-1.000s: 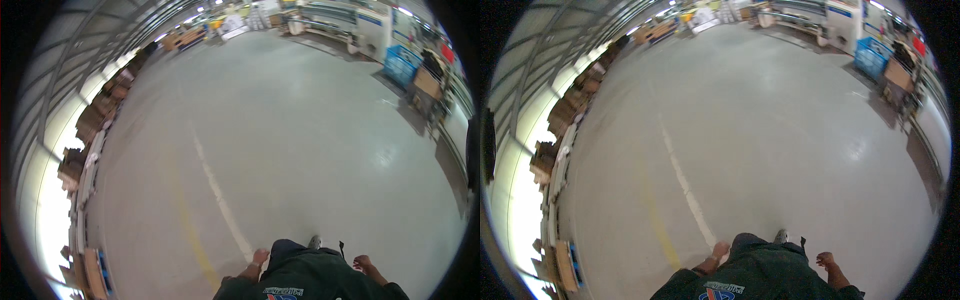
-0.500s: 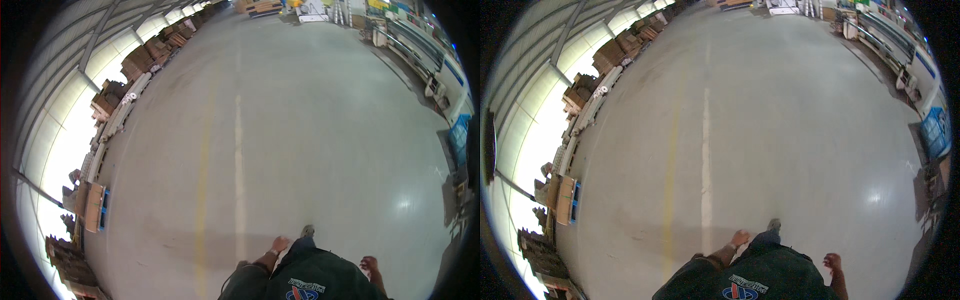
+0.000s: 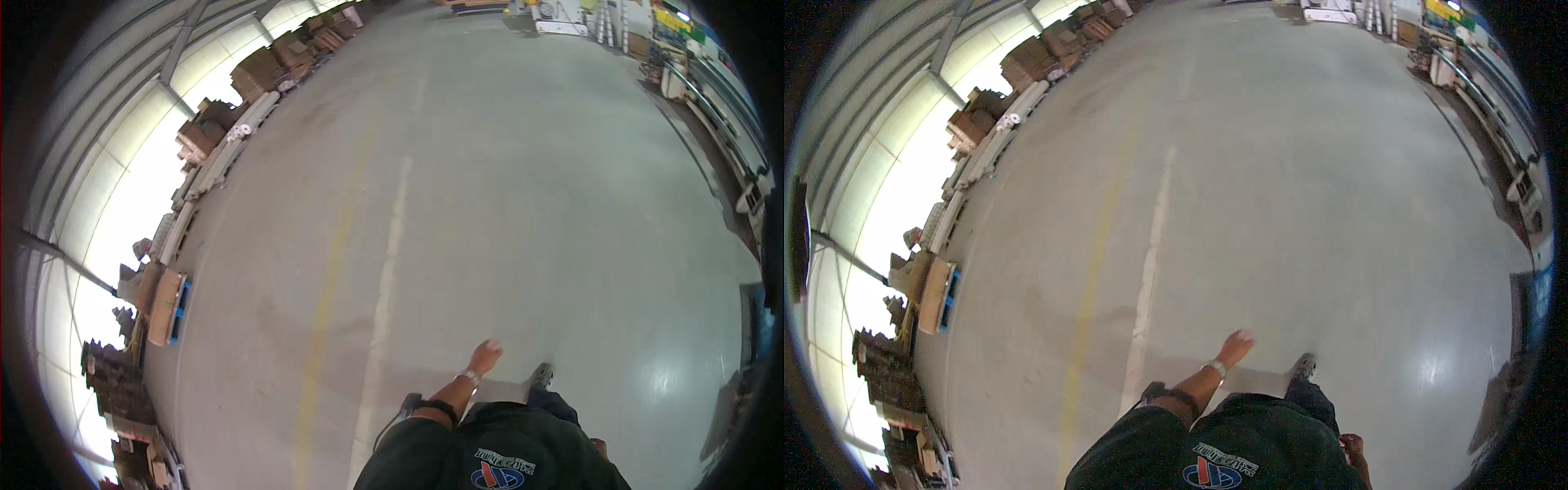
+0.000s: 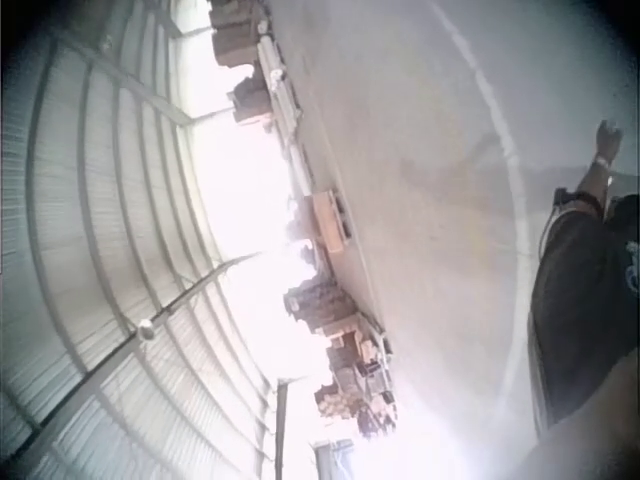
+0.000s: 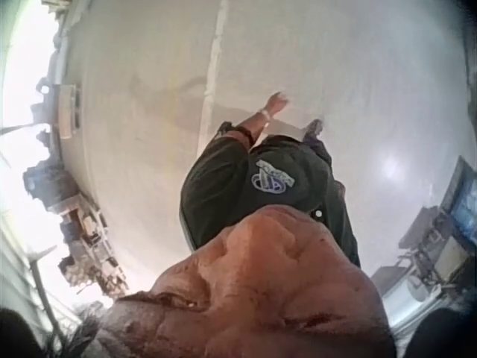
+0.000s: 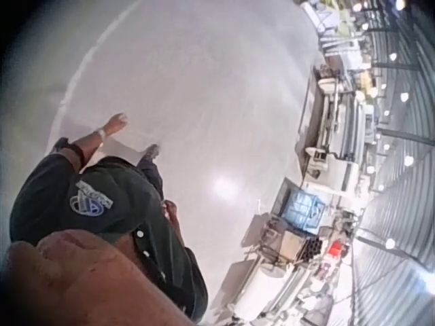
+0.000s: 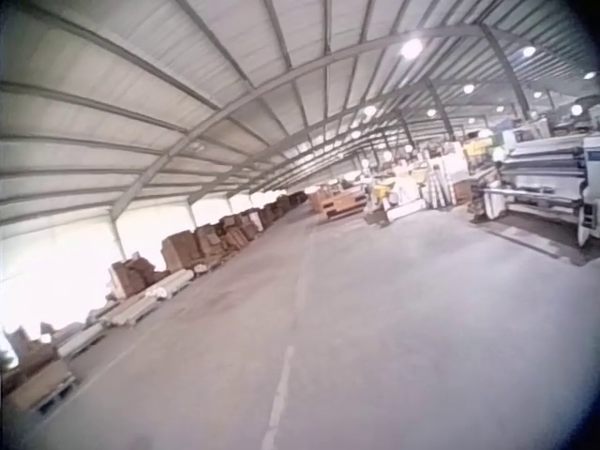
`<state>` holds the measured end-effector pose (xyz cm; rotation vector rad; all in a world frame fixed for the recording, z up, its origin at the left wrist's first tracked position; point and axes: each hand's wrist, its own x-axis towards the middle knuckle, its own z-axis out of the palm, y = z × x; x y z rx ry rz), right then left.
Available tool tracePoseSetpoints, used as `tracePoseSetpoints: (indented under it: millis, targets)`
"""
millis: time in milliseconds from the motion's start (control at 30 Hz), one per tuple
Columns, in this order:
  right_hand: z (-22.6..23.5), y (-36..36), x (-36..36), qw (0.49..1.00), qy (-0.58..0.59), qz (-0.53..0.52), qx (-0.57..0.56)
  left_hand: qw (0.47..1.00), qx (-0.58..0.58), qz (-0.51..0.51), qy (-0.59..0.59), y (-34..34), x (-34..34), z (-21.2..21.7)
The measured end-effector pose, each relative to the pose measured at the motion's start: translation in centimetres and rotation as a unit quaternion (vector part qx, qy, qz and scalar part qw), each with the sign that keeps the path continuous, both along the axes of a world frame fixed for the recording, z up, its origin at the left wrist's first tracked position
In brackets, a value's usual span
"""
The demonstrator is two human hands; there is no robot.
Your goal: Organizing rolls of tape, operating a cutting machine, and moving cardboard boxes in a factory environment.
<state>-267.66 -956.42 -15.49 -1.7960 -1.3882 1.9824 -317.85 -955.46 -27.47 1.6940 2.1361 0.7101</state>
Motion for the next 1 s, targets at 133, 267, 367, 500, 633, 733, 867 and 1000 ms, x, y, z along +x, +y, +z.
tracePoseSetpoints:
  millis: [133,267,367,500,633,733,867,1000]
  targets:
    - [0.2,14.7,2.7,0.998,-0.006,-0.051,-0.041,0.950,-0.255,-0.071,0.164,-3.1,1.8,-1.6]
    - [-3.4,30.4,2.9,0.990,-0.025,-0.113,-0.083,0.932,-0.353,0.005,0.077,-5.5,2.6,0.1]
    - [-5.3,42.7,0.1,0.990,-0.023,-0.128,-0.050,0.915,-0.389,0.099,0.035,-1.6,3.6,0.3]
    - [-3.4,54.0,-7.6,0.997,-0.018,-0.074,-0.017,0.945,-0.316,0.081,0.034,9.7,2.8,-1.5]
    - [-5.5,62.2,-9.2,0.997,-0.016,-0.056,-0.059,0.960,-0.271,0.032,0.062,29.9,-1.4,-2.6]
    - [-1.5,67.5,-10.8,0.997,0.032,-0.017,-0.066,0.964,-0.243,0.099,-0.035,47.4,-4.1,0.3]
    - [-8.1,75.0,-5.1,0.981,0.026,0.153,0.114,0.951,-0.078,0.206,-0.218,66.2,-7.5,7.1]
    - [-10.4,84.9,-4.5,0.974,-0.050,0.193,0.112,0.929,0.009,0.237,-0.283,81.6,-10.6,10.6]
